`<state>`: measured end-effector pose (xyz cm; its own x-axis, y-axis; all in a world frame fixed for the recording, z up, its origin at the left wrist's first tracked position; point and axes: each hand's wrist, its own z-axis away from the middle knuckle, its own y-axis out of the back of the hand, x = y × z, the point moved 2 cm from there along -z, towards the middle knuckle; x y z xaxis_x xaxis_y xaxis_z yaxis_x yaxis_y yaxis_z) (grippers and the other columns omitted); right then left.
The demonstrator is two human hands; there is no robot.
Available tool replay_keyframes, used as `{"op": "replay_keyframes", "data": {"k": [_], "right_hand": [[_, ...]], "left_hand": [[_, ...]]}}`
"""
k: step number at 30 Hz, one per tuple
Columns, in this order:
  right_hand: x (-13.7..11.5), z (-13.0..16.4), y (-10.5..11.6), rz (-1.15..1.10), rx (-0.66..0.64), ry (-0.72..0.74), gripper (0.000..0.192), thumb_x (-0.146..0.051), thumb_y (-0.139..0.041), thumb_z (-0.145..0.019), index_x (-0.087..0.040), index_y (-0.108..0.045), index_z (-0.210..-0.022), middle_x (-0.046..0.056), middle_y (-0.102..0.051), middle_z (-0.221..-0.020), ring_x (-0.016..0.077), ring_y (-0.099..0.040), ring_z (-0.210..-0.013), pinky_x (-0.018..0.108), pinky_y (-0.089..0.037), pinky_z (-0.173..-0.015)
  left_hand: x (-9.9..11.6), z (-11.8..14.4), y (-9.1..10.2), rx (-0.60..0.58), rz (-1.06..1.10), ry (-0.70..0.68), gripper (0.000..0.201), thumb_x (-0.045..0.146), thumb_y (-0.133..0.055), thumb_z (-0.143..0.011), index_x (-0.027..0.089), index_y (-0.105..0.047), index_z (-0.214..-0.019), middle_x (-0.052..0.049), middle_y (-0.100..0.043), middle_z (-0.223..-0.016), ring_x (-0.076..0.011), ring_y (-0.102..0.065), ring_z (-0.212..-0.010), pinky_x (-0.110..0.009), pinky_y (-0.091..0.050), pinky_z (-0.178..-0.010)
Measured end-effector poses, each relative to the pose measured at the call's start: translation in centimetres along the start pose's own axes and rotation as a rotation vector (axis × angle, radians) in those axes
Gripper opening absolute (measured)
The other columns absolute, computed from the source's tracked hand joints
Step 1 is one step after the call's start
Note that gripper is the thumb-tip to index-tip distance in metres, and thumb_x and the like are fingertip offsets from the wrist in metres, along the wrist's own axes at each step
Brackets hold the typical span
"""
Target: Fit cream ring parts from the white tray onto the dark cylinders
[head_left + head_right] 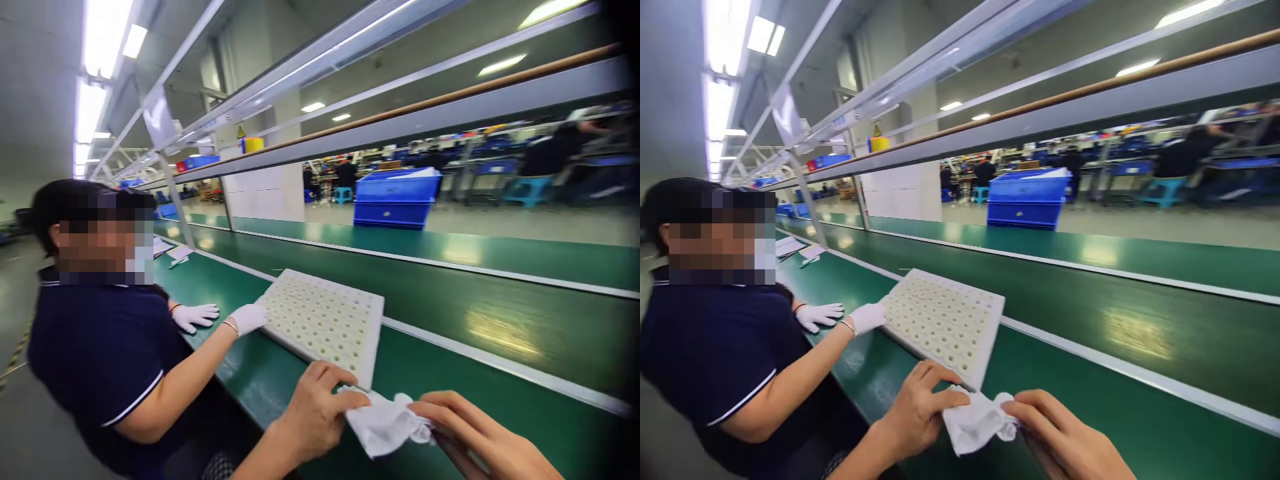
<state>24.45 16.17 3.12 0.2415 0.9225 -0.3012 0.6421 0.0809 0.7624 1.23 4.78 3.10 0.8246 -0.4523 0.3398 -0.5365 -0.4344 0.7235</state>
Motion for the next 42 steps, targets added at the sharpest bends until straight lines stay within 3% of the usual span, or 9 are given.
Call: {"op": "replay_keyframes", "data": {"k": [5, 11, 15, 18, 26, 31, 36, 39, 42], "right_hand": [[-0.5, 4.7, 2.4, 0.073, -0.328, -0.111, 0.035, -0.013, -0.041, -0.089, -0.028, -0.07, -0.102, 0.008, -0.073, -0.105, 0.0179, -0.072, -0.088, 0.024, -0.058, -0.076], [0.0, 8.4, 2.8, 0.006, -0.37, -0.393, 0.034, -0.027, -0.035, -0.098, -0.027, -0.066, -0.111, 0.008, -0.069, -0.113, 0.0202, -0.069, -0.097, 0.03, -0.056, -0.082], [0.3, 9.3, 2.5, 0.002, -0.335, -0.385, 0.032, -0.024, -0.039, -0.095, -0.029, -0.068, -0.104, 0.008, -0.069, -0.109, 0.0211, -0.069, -0.092, 0.032, -0.056, -0.079], [-0.9, 8.6, 2.9, 0.006, -0.223, -0.397, 0.03, -0.027, -0.042, -0.095, -0.029, -0.069, -0.108, 0.01, -0.069, -0.113, 0.0235, -0.068, -0.097, 0.034, -0.055, -0.081], [-6.7, 7.5, -2.8, -0.325, 0.056, -0.711, 0.028, -0.048, -0.047, -0.095, -0.023, -0.06, -0.095, 0.002, -0.066, -0.08, 0.0155, -0.063, -0.069, 0.026, -0.053, -0.066], [-8.0, 8.2, -6.0, -0.37, 0.436, -0.85, 0.035, -0.053, -0.057, -0.087, -0.02, -0.055, -0.099, 0.003, -0.063, -0.085, 0.0166, -0.064, -0.071, 0.028, -0.055, -0.066], [-8.0, 7.6, -5.6, -0.405, 0.28, -0.865, 0.032, -0.052, -0.054, -0.088, -0.02, -0.054, -0.094, 0.004, -0.064, -0.082, 0.017, -0.064, -0.069, 0.028, -0.054, -0.063], [-8.3, 5.9, -4.7, -0.385, 0.215, -0.751, 0.027, -0.045, -0.046, -0.095, -0.021, -0.056, -0.087, 0.001, -0.064, -0.078, 0.0146, -0.061, -0.067, 0.026, -0.051, -0.064], [-8.9, 3.4, -4.3, -0.35, 0.176, -0.649, 0.026, -0.042, -0.043, -0.097, -0.022, -0.056, -0.087, 0.0, -0.064, -0.077, 0.0138, -0.059, -0.066, 0.025, -0.05, -0.064]], "left_hand": [[-0.2, 0.8, -2.0, -0.483, -0.142, -0.031, 0.06, -0.004, -0.044, -0.077, 0.023, -0.051, -0.129, -0.008, -0.048, -0.147, -0.0282, -0.044, -0.134, -0.047, -0.043, -0.113], [1.9, 1.1, -4.2, -0.42, -0.073, 0.078, 0.029, 0.006, -0.042, -0.091, 0.021, -0.055, -0.113, -0.005, -0.063, -0.118, -0.0221, -0.057, -0.109, -0.04, -0.053, -0.098], [3.0, 2.2, -5.6, -0.661, -0.117, 0.07, 0.03, 0.03, -0.071, -0.082, 0.02, -0.056, -0.106, -0.006, -0.063, -0.116, -0.0286, -0.06, -0.107, -0.046, -0.055, -0.092], [2.5, 3.1, -6.1, -0.723, -0.147, 0.09, 0.015, 0.022, -0.06, -0.088, 0.019, -0.058, -0.103, -0.007, -0.065, -0.114, -0.0283, -0.061, -0.108, -0.044, -0.054, -0.091], [3.3, 2.3, -6.0, -0.363, 0.312, 0.397, 0.016, 0.023, -0.052, -0.092, 0.019, -0.066, -0.085, -0.003, -0.066, -0.092, -0.0148, -0.062, -0.084, -0.026, -0.044, -0.075], [5.2, 1.9, -7.3, -0.251, 0.641, 0.537, 0.017, 0.027, -0.053, -0.09, 0.015, -0.063, -0.086, -0.003, -0.065, -0.083, -0.0124, -0.057, -0.072, -0.022, -0.04, -0.063], [5.6, 2.9, -8.1, -0.125, 0.735, 0.563, 0.023, 0.035, -0.05, -0.093, 0.016, -0.06, -0.086, -0.004, -0.064, -0.085, -0.0126, -0.059, -0.074, -0.021, -0.044, -0.061], [5.6, 3.6, -7.6, 0.22, 0.492, 0.443, 0.017, 0.03, -0.047, -0.096, 0.019, -0.06, -0.094, -0.005, -0.066, -0.088, -0.015, -0.065, -0.078, -0.025, -0.053, -0.068], [6.6, 3.9, -6.4, 0.66, 0.032, -0.034, 0.02, 0.013, -0.048, -0.092, 0.022, -0.06, -0.106, -0.006, -0.07, -0.089, -0.017, -0.069, -0.087, -0.028, -0.058, -0.079]]}}
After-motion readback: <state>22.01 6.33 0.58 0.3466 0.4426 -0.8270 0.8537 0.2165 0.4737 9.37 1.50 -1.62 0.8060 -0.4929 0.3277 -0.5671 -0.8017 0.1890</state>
